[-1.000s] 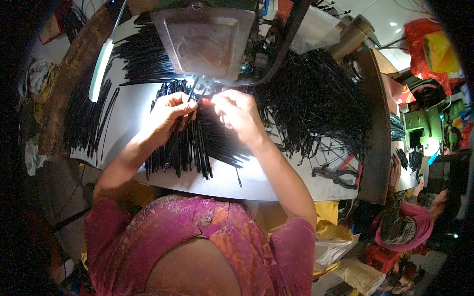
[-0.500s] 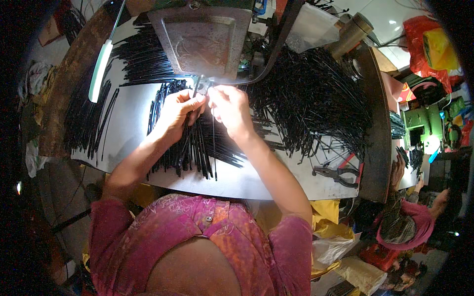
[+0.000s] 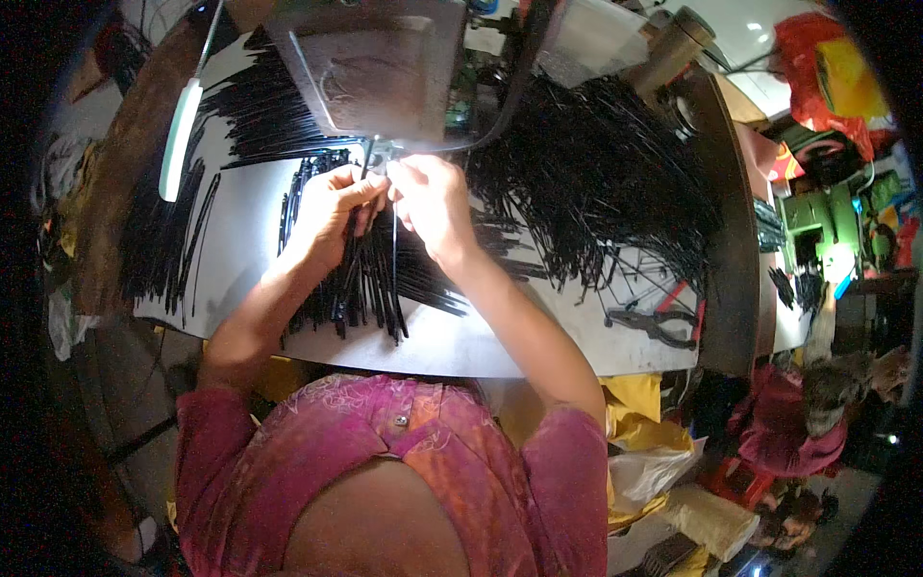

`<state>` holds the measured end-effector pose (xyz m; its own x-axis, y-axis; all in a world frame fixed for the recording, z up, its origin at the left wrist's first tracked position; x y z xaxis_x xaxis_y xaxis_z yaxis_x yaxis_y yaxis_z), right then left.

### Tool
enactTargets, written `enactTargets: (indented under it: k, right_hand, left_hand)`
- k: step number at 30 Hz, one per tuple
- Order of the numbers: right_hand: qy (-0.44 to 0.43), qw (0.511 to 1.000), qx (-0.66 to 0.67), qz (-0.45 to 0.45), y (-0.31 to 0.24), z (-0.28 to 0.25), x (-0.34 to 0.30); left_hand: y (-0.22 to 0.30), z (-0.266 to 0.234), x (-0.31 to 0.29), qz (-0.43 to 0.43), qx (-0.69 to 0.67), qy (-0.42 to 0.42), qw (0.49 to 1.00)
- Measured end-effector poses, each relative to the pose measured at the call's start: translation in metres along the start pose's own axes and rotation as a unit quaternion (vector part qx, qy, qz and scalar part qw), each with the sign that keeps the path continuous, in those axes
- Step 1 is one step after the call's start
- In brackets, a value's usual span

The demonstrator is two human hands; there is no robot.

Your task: The person repeatedly picks up thin rods from a workbench, aligns their ends with small metal fittings under a pressing machine, and sets the processed rods back onto the table.

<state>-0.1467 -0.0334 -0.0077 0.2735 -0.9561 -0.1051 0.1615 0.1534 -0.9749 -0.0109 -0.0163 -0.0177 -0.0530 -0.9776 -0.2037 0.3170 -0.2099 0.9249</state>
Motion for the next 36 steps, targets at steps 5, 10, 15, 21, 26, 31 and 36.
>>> enactTargets:
  k: [5,10,15,21,26,31,36]
  right_hand:
    - [-0.008,0.999,0.034,-0.001,0.0,0.001,0.0]
    - [-0.008,1.0,0.021,0.014,0.0,-0.003,-0.002]
    - [-0.053,0.986,-0.153,-0.029,-0.012,-0.035,-0.026]
    - [0.092,0.835,-0.543,0.001,-0.039,-0.107,-0.068]
    - [0.19,0.668,-0.72,-0.014,-0.047,-0.145,-0.078]
    - [0.172,0.619,-0.766,0.021,-0.039,-0.154,-0.073]
    - [0.16,0.656,-0.737,0.03,-0.04,-0.159,-0.067]
  left_hand:
    - [0.008,0.001,-0.003,0.012,0.065,-0.001,0.998]
    - [0.013,0.001,0.0,-0.032,0.095,0.007,0.995]
    - [0.016,-0.001,0.001,-0.048,0.124,-0.004,0.991]
    - [0.029,-0.012,0.002,-0.045,0.164,-0.034,0.985]
    - [0.058,-0.066,-0.01,-0.004,0.373,-0.005,0.928]
    - [0.073,-0.125,-0.03,0.093,0.785,0.108,0.603]
    - [0.061,-0.098,-0.047,0.358,0.55,-0.043,0.754]
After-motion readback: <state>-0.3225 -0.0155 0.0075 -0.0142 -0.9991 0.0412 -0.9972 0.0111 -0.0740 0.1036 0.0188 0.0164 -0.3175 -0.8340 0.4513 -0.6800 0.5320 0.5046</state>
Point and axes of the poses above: each hand's wrist, its own x-axis towards the middle knuckle, its own z-axis out of the palm, y = z × x, the point moved 1 cm from there along x, towards the middle knuckle, and after that the axes turned 2 degrees about -y, right-handed, at the moved point
